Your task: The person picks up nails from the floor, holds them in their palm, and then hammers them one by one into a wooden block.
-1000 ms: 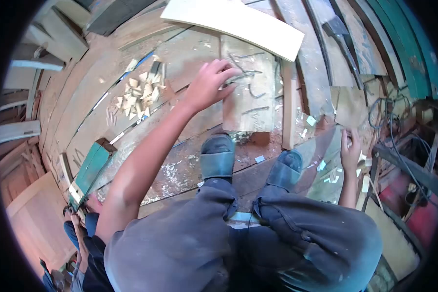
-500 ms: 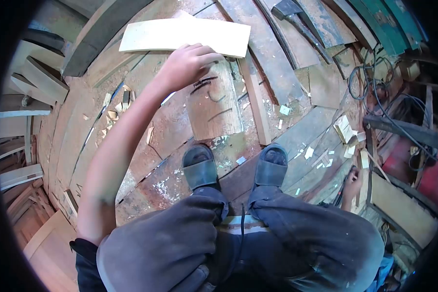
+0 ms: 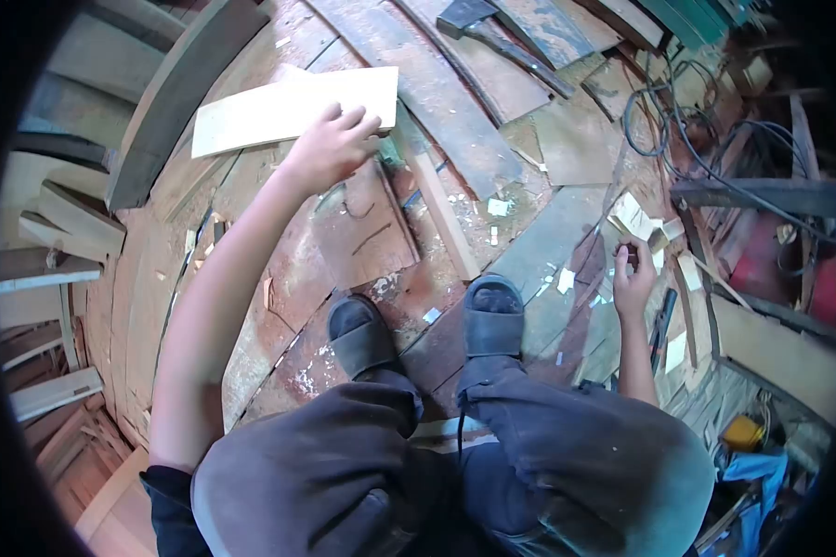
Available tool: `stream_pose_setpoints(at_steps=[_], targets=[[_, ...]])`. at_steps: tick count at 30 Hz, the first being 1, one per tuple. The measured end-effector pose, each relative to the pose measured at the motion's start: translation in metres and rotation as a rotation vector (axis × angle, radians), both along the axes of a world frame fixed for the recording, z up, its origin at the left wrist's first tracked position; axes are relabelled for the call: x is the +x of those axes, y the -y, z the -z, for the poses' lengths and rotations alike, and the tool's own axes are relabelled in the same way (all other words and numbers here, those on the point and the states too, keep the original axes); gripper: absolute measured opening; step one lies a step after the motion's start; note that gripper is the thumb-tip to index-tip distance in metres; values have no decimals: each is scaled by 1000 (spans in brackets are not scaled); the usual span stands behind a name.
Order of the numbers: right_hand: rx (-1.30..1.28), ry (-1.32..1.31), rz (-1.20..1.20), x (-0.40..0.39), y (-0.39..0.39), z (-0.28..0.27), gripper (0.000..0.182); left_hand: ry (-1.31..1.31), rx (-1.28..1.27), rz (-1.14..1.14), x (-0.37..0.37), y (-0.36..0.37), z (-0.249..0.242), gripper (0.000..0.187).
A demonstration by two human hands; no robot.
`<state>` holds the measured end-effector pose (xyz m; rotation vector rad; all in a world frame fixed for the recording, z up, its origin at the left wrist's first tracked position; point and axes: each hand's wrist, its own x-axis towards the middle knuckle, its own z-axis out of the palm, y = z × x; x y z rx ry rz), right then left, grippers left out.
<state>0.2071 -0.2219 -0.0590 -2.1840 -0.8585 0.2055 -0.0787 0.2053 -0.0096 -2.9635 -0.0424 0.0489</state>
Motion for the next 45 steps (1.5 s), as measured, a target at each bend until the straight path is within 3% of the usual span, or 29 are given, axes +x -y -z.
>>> stream_pose_setpoints(at_steps=[3,5,9,13,18,22,25,29,33,36,39,40,41,43,45], targets=[[-69,92,60,16,42,3,11,197,-46,-130,-28,6,-3,22],[-166,174,265,35,104,9,12,290,-217,-329,-48,15,-8,31],[-268,240,617,49,227,21,17,293,-182,-552,-97,13,6,24],[-636,249,491,32,317,55,25,283,-235,-650,-118,11,23,21],[-670,205,494,12,302,57,26,341,-423,-726,-111,23,16,20],[-698,44,536,23,304,59,22,385,-455,-672,-116,34,7,18],[-531,-232,531,24,301,47,17,415,-504,-661,-135,37,10,15],[-539,-12,645,23,312,50,24,369,-570,-807,-167,32,29,12],[-742,81,579,23,324,79,29,423,-607,-848,-181,29,36,13],[-605,-137,638,29,327,75,29,425,-648,-895,-178,34,29,13],[-716,-324,523,56,362,106,30,403,-658,-874,-186,31,34,13],[-836,-215,438,59,362,105,31,467,-762,-882,-170,44,19,12],[-928,-231,292,59,338,78,35,455,-730,-842,-164,47,11,13],[-808,12,277,45,326,64,29,430,-664,-774,-165,47,1,15],[-784,-217,269,38,316,28,37,436,-558,-812,-174,42,5,18]])
